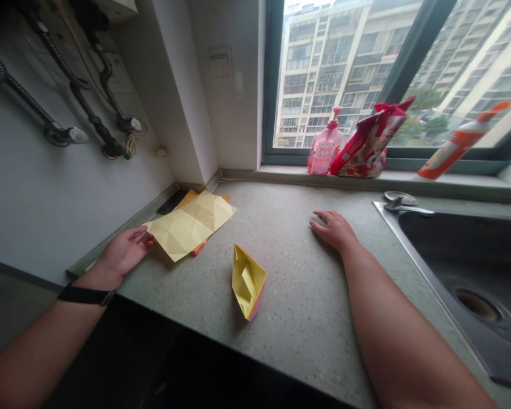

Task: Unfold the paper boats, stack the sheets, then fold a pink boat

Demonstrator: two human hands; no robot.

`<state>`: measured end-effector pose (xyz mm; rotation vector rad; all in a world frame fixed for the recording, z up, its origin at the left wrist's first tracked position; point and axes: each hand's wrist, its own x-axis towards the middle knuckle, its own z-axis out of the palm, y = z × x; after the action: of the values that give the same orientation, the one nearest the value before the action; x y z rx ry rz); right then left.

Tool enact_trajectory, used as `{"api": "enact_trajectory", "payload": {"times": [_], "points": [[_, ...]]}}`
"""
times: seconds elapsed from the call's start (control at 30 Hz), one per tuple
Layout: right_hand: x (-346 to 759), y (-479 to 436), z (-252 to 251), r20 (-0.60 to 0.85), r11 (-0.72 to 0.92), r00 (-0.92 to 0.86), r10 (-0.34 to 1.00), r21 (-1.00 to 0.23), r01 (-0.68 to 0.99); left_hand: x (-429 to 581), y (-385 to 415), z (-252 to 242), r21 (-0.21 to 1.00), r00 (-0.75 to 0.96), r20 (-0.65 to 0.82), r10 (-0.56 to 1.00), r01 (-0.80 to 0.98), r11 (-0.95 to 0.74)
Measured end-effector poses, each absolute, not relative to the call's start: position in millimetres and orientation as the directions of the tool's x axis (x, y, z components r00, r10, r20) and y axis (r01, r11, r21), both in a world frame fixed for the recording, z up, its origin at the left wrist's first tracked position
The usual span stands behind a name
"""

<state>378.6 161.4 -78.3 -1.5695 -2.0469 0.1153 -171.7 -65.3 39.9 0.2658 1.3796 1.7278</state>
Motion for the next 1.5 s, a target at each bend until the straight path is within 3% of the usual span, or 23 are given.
{"api": "enact_trajectory", "payload": {"times": [0.37, 0.47, 0.57, 0.6, 0.67, 0.73, 0.8, 0.9, 1.2, 1.5], "points": [[380.2, 163.0, -78.1, 0.350, 0.317, -0.182, 0.919, -0.380, 0.869, -167.2, -76.5, 29.5, 0.843, -0.653, -0.281, 0.704, -0.518, -0.143], [380.1, 161.7, -76.5, 0.341, 0.316, -0.185, 0.922, -0.384, 0.868, -166.4, -79.8, 16.6, 0.949, -0.612, -0.192, 0.767, -0.314, -0.013], [380.7, 162.1, -76.3, 0.334, 0.315, -0.186, 0.924, -0.390, 0.865, -176.1, -89.1, 6.3, 0.994, -0.637, 0.009, 0.771, 0.091, 0.064], [381.0, 162.5, -76.6, 0.333, 0.315, -0.186, 0.924, -0.394, 0.863, -181.7, -92.5, 4.1, 0.933, -0.592, 0.159, 0.790, 0.351, 0.076], [381.6, 163.7, -77.3, 0.334, 0.317, -0.185, 0.924, -0.401, 0.859, -193.6, -96.8, 1.2, 0.575, -0.266, 0.391, 0.881, 0.818, -0.008], [382.2, 164.5, -78.0, 0.334, 0.320, -0.186, 0.924, -0.407, 0.856, -203.3, -95.3, -0.7, 0.205, 0.114, 0.360, 0.926, 0.959, -0.197], [382.6, 164.7, -78.0, 0.334, 0.323, -0.190, 0.923, -0.407, 0.854, -208.3, -87.4, -3.2, 0.059, 0.302, 0.250, 0.920, 0.944, -0.325], [383.0, 163.7, -76.9, 0.329, 0.335, -0.209, 0.921, -0.393, 0.856, -209.0, -69.5, -9.3, 0.068, 0.364, 0.135, 0.922, 0.925, -0.375], [381.7, 161.2, -73.1, 0.327, 0.355, -0.235, 0.915, -0.380, 0.854, -199.8, -58.1, -20.5, 0.294, 0.222, 0.067, 0.973, 0.927, -0.232], [383.1, 162.0, -72.7, 0.312, 0.351, -0.239, 0.920, -0.382, 0.855, -191.5, -53.4, -19.7, 0.303, 0.127, 0.070, 0.989, 0.942, -0.142]]}}
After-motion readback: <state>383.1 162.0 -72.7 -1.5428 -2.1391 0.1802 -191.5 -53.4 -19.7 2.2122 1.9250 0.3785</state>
